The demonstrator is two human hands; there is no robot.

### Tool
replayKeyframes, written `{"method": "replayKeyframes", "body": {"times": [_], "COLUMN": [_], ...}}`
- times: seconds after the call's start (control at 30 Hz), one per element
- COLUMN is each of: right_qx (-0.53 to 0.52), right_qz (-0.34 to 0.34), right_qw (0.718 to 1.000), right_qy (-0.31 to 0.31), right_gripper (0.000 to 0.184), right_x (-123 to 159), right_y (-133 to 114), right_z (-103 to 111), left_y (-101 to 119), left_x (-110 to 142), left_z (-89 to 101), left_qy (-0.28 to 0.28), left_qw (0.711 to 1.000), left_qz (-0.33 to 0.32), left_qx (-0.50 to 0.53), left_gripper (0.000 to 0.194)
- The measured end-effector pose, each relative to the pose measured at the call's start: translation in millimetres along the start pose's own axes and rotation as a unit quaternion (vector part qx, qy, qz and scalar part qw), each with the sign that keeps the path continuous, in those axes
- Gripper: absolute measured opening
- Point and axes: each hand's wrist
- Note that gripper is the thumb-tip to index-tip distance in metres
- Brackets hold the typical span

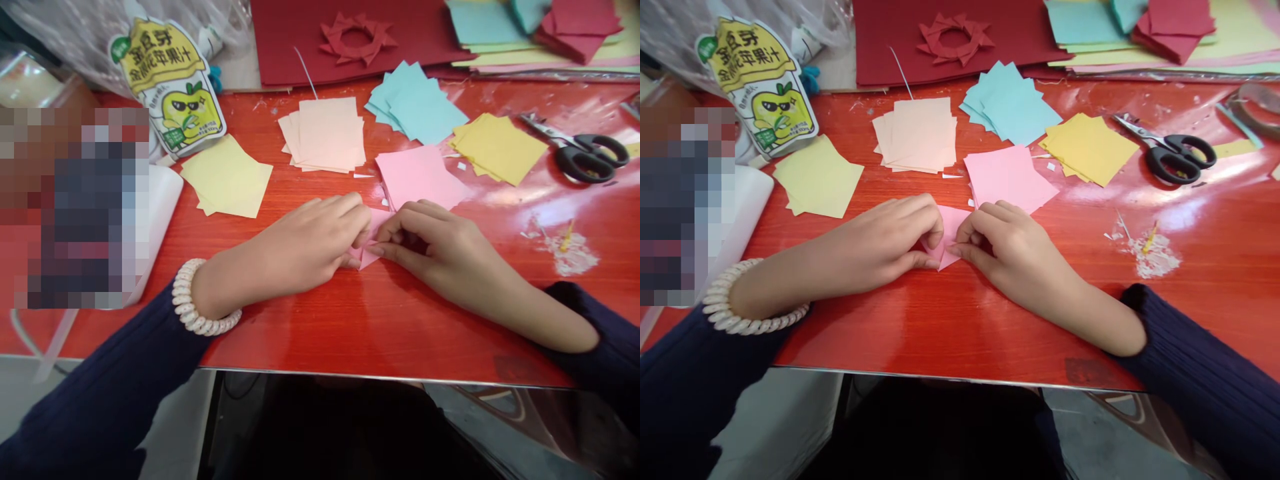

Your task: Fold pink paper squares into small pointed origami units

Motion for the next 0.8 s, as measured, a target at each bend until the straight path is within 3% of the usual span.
{"method": "replayKeyframes", "body": {"times": [0.23,0.5,0.8], "right_qx": [-0.013,-0.019,-0.056], "right_qz": [-0.007,-0.009,-0.067], "right_qw": [1.0,1.0,0.996], "right_qy": [-0.007,-0.016,-0.015], "right_gripper": [0.012,0.006,0.009], "right_x": [0.6,0.4,1.8], "right_y": [0.9,0.3,0.5], "right_z": [-0.5,0.3,-2.7], "left_y": [-2.8,-0.9,1.8], "left_x": [-0.6,-3.6,-3.9], "left_z": [3.2,-4.0,-8.0], "left_qy": [-0.017,-0.015,-0.013], "left_qw": [0.999,0.998,0.998], "left_qz": [0.0,0.051,0.061], "left_qx": [0.027,0.029,0.008], "left_gripper": [0.005,0.013,0.015]}}
Point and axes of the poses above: each hand's wrist, its own x-axis away from the middle knuckle, its own z-axis out of the back of the hand, y = z × x, and after that the axes turned 14 degrees about -z, right-handed
